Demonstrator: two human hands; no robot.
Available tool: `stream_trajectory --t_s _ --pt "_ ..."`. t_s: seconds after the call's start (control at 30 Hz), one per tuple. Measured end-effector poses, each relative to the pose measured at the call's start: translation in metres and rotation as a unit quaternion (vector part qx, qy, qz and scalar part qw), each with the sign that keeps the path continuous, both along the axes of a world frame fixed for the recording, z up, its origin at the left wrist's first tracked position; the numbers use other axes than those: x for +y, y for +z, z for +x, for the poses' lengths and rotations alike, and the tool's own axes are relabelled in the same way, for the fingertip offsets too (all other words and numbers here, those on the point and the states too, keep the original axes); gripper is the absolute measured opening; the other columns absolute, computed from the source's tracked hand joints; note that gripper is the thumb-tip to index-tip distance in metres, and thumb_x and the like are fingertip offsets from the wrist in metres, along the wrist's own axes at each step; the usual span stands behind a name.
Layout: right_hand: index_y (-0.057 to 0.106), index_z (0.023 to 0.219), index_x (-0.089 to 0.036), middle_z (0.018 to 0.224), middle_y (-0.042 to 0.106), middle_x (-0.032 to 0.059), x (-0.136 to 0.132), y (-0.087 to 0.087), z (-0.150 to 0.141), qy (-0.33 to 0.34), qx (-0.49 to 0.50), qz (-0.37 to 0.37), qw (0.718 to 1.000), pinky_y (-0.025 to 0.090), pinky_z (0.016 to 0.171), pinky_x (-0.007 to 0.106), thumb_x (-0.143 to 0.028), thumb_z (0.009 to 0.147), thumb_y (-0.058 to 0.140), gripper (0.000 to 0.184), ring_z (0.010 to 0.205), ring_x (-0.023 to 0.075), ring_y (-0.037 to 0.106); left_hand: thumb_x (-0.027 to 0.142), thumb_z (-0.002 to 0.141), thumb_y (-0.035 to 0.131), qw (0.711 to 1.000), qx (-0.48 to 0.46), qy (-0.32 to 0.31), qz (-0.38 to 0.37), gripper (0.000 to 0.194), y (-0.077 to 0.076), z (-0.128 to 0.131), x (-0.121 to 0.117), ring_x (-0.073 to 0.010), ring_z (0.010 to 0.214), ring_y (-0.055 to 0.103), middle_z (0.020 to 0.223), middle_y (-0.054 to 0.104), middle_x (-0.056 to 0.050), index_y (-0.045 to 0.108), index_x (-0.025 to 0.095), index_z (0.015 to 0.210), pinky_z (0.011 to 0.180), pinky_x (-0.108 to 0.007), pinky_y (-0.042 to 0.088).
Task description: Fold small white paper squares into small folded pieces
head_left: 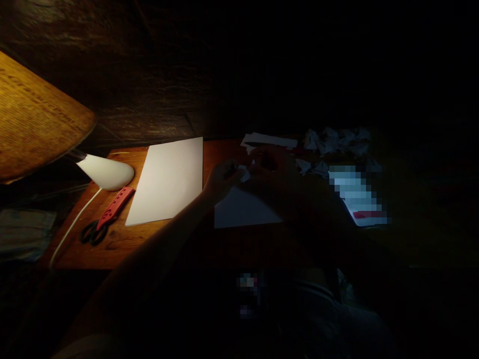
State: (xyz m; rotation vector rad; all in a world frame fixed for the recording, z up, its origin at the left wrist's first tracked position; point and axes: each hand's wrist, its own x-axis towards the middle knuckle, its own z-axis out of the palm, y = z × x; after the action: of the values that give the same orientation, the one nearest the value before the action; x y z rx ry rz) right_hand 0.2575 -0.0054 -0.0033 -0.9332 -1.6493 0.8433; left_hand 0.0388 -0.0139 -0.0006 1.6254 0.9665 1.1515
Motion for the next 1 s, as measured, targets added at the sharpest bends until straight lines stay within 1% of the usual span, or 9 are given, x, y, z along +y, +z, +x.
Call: stream_trajectory --t_s 0.1,0.2,0.33,0.47,0.53,0.6,0.7,0.87,1.0 --pt "0.079 0.126 -0.024 0.087 0.075 -0.0015 0.002 -0.006 -0.001 0.001 0.037 -0.024 0.999 0.051 0.068 0.030 -0.056 0.094 0.091 0.048 0.074 0.0161 0.067 0.037 0.087 0.092 0.998 -0.053 0.003 -0.044 0.028 -0.001 0.002 -0.001 -0.0135 0.075 0.069 0.082 0.074 0.000 0.069 0.021 0.091 0.070 -0.025 0.057" --pt "0.078 0.123 -0.025 0.084 0.072 -0.0026 0.002 -0.006 -0.001 -0.001 0.029 -0.018 0.999 0.050 0.067 0.030 -0.059 0.098 0.089 0.043 0.073 0.0157 0.064 0.036 0.084 0.095 0.994 -0.082 0.005 -0.071 0.028 -0.001 0.003 -0.001 -0.0152 0.079 0.074 0.087 0.079 -0.003 0.074 0.020 0.093 0.075 -0.028 0.062" --pt "0.084 0.119 -0.026 0.091 0.073 0.0002 -0.003 0.002 0.002 -0.022 -0.039 0.052 0.998 0.053 0.072 0.032 -0.054 0.099 0.090 0.034 0.076 0.0167 0.062 0.037 0.082 0.093 0.997 -0.042 0.040 -0.056 0.023 0.004 0.002 -0.001 -0.0140 0.074 0.073 0.080 0.079 -0.004 0.079 0.018 0.083 0.068 -0.025 0.057" --pt "0.090 0.120 -0.026 0.107 0.073 0.0056 -0.006 0.010 0.005 -0.051 -0.092 0.115 0.988 0.057 0.076 0.035 -0.046 0.096 0.093 0.032 0.082 0.0185 0.064 0.037 0.080 0.093 0.998 -0.001 0.047 -0.046 0.022 0.010 0.000 -0.003 -0.0125 0.070 0.070 0.075 0.080 -0.003 0.081 0.019 0.075 0.063 -0.023 0.051" --pt "0.091 0.118 -0.025 0.111 0.074 0.0063 -0.008 0.011 0.005 -0.049 -0.114 0.116 0.986 0.058 0.076 0.034 -0.041 0.097 0.092 0.026 0.084 0.0184 0.065 0.038 0.079 0.094 0.997 0.006 0.050 -0.051 0.023 0.009 0.001 -0.003 -0.0124 0.067 0.068 0.075 0.080 -0.003 0.082 0.019 0.075 0.061 -0.022 0.050" --pt "0.091 0.111 -0.025 0.109 0.074 0.0056 -0.010 0.013 0.005 -0.046 -0.141 0.112 0.983 0.057 0.076 0.034 -0.037 0.098 0.089 0.018 0.084 0.0182 0.065 0.040 0.078 0.095 0.997 0.010 0.052 -0.051 0.024 0.007 0.001 -0.003 -0.0128 0.066 0.067 0.074 0.080 -0.003 0.083 0.020 0.076 0.058 -0.023 0.049" --pt "0.090 0.105 -0.025 0.107 0.076 0.0055 -0.014 0.015 0.003 -0.051 -0.170 0.113 0.978 0.057 0.075 0.034 -0.033 0.100 0.085 0.011 0.086 0.0192 0.068 0.042 0.079 0.097 0.998 0.020 0.048 -0.028 0.027 0.003 0.000 -0.002 -0.0135 0.065 0.068 0.072 0.079 -0.003 0.081 0.020 0.074 0.057 -0.023 0.049" --pt "0.089 0.110 -0.025 0.118 0.078 0.0076 -0.019 0.020 0.005 -0.055 -0.195 0.131 0.971 0.061 0.079 0.037 -0.034 0.101 0.083 0.014 0.093 0.0221 0.072 0.043 0.081 0.098 0.998 0.041 0.049 -0.010 0.029 0.002 -0.002 -0.001 -0.0156 0.069 0.074 0.074 0.080 -0.004 0.082 0.019 0.076 0.060 -0.024 0.055" --pt "0.089 0.115 -0.025 0.123 0.078 0.0097 -0.018 0.022 0.008 -0.063 -0.228 0.167 0.957 0.059 0.079 0.038 -0.034 0.100 0.083 0.019 0.098 0.0254 0.074 0.045 0.082 0.100 0.997 0.047 0.063 0.002 0.030 0.001 -0.002 0.000 -0.0161 0.068 0.076 0.076 0.083 -0.005 0.084 0.019 0.078 0.058 -0.023 0.057"
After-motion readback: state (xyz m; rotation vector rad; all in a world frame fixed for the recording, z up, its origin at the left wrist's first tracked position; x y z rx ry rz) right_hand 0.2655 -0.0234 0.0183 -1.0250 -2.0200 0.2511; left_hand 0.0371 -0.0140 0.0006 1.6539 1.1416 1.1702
